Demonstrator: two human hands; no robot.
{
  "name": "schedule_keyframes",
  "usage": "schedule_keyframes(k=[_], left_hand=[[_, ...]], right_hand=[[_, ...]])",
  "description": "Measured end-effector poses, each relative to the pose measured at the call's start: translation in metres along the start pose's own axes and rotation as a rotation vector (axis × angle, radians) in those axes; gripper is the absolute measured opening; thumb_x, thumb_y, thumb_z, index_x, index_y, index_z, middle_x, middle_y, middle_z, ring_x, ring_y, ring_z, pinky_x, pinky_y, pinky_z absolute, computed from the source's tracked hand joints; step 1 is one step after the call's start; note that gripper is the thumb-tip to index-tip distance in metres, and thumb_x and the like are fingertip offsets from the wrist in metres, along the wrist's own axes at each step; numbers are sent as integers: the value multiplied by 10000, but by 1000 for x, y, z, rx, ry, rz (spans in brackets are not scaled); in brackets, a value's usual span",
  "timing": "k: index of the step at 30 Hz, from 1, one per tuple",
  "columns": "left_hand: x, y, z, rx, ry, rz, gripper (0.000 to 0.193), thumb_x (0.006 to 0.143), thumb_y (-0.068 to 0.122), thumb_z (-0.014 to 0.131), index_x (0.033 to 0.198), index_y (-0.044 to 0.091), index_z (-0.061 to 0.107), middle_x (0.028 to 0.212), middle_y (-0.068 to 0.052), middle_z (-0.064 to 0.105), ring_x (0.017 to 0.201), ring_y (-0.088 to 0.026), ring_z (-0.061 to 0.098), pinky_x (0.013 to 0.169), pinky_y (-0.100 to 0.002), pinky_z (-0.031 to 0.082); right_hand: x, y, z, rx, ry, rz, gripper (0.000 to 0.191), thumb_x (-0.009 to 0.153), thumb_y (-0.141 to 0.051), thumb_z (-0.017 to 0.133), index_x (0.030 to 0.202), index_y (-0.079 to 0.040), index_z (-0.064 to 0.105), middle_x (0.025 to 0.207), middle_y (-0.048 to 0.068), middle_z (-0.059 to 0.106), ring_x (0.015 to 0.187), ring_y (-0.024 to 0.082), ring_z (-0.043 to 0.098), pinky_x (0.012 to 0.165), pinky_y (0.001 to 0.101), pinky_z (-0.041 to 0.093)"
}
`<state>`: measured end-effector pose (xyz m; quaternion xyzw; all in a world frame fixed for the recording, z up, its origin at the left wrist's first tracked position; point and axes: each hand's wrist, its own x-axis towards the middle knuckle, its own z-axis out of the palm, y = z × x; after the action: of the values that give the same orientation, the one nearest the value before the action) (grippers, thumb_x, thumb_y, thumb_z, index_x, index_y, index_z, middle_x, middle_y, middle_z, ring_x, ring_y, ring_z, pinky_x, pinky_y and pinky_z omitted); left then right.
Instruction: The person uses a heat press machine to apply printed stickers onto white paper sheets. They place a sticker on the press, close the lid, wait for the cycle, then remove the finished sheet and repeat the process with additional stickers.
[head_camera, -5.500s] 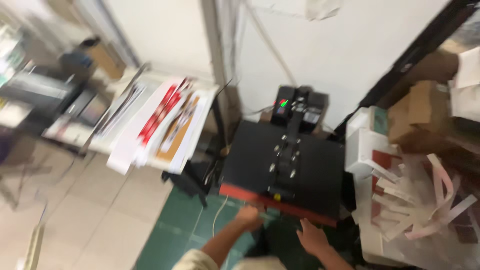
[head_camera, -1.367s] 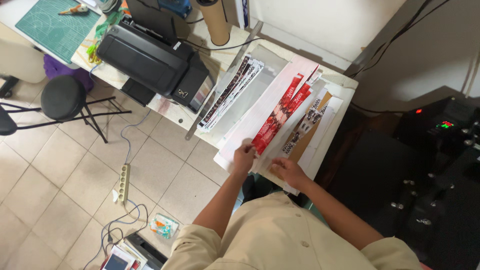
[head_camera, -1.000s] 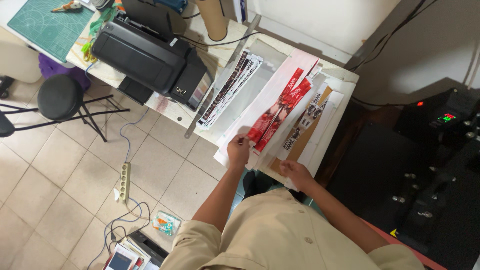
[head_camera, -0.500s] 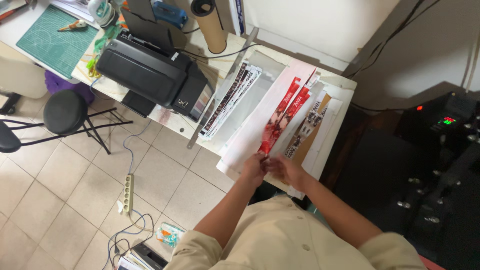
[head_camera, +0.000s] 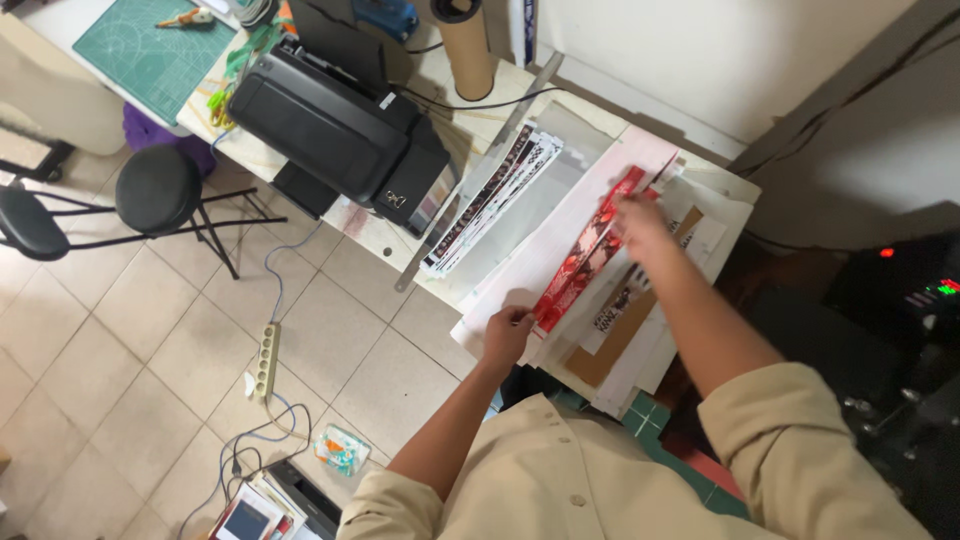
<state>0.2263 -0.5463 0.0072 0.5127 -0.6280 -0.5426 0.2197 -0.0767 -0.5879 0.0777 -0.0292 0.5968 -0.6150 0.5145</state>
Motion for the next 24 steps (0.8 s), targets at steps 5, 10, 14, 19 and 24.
schedule_keyframes(k=[5,10,14,19,24], left_hand=[[12,9,6,-108,-10,-131,199,901,146,729,1027,-6,756,818,-82,761,687,-137,678,644,-294,544],[15,5,11,-17,43,-89,212,877,176,751,1011,12,766,803,-90,760,697,-173,702,657,-321,558],[15,4,14,96,69,-22,231,870,218,738,1010,37,767,832,-116,765,749,-240,745,716,-357,579],[3,17,16,353,101,102,310,863,243,742,1119,69,727,1134,-152,682,1041,-349,655,859,-455,538],[-4,36,24,506,62,251,637,762,315,821,1302,75,584,1200,-153,590,1139,-375,567,916,-490,495]], right_hand=[[15,-23,4,-293,34,-137,106,967,-199,715,1045,-148,665,888,-38,653,777,100,604,665,289,480],[13,3,-8,-784,205,-386,283,931,-213,798,1095,-42,643,977,43,669,899,196,639,801,366,532],[-15,55,-17,-687,104,-617,299,911,-177,738,1170,-62,643,1071,65,711,986,185,670,878,359,545],[-70,131,-24,-718,239,-196,537,871,-274,804,1315,-62,588,1097,56,660,1000,197,627,904,379,509],[-74,143,-14,-444,90,-269,673,909,-246,766,1464,-34,449,1231,64,594,1072,165,584,903,337,506]])
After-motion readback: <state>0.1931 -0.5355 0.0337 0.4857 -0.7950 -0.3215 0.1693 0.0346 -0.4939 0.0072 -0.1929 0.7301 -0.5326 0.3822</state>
